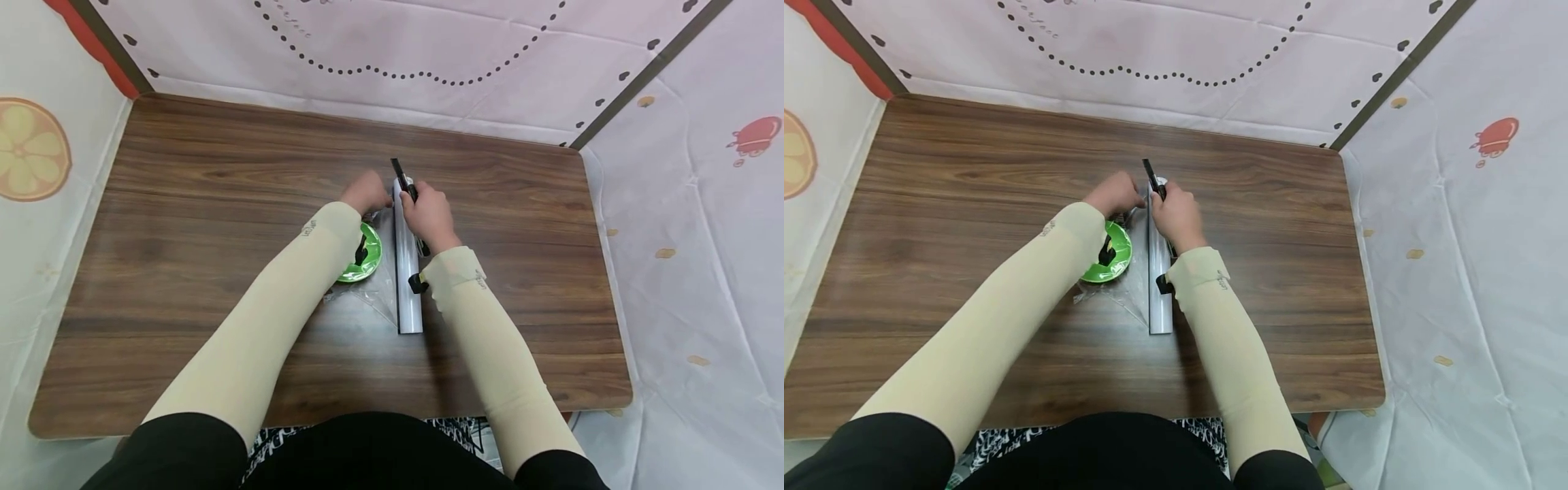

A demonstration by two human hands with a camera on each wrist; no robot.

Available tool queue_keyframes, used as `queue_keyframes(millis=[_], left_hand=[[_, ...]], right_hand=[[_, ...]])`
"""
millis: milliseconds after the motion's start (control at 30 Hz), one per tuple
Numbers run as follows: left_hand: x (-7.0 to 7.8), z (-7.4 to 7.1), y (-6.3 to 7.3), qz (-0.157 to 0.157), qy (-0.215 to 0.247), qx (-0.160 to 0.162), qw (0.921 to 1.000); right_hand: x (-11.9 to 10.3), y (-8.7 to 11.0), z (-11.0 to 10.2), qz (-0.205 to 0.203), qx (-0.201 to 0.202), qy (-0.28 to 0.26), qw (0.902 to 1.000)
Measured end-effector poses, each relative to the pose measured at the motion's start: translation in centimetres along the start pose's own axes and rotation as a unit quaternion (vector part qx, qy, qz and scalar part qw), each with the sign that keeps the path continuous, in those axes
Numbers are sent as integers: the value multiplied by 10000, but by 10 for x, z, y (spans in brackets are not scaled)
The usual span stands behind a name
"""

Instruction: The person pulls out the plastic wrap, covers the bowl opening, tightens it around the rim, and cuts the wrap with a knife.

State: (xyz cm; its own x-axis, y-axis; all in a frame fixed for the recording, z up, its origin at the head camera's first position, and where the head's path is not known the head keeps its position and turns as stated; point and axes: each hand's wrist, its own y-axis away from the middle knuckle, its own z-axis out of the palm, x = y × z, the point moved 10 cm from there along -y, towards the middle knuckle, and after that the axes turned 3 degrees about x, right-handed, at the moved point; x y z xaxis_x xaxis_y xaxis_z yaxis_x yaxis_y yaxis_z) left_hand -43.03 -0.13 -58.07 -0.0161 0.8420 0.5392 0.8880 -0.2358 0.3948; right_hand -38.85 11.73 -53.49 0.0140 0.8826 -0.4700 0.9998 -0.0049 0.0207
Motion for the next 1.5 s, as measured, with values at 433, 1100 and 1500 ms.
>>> queue_keyframes(millis=[433, 1100, 1500], left_hand=[[-8, 6, -7, -99, 113, 501, 9986], [-7, 5, -5, 137, 943, 547, 9939], [-2, 6, -5, 416, 549, 541, 9962]], right_hand=[[-4, -8, 10, 64, -570, 872, 9945], [-8, -12, 18, 327, -1501, 1563, 9757], [-8, -13, 21, 598, -1678, 1733, 9686]])
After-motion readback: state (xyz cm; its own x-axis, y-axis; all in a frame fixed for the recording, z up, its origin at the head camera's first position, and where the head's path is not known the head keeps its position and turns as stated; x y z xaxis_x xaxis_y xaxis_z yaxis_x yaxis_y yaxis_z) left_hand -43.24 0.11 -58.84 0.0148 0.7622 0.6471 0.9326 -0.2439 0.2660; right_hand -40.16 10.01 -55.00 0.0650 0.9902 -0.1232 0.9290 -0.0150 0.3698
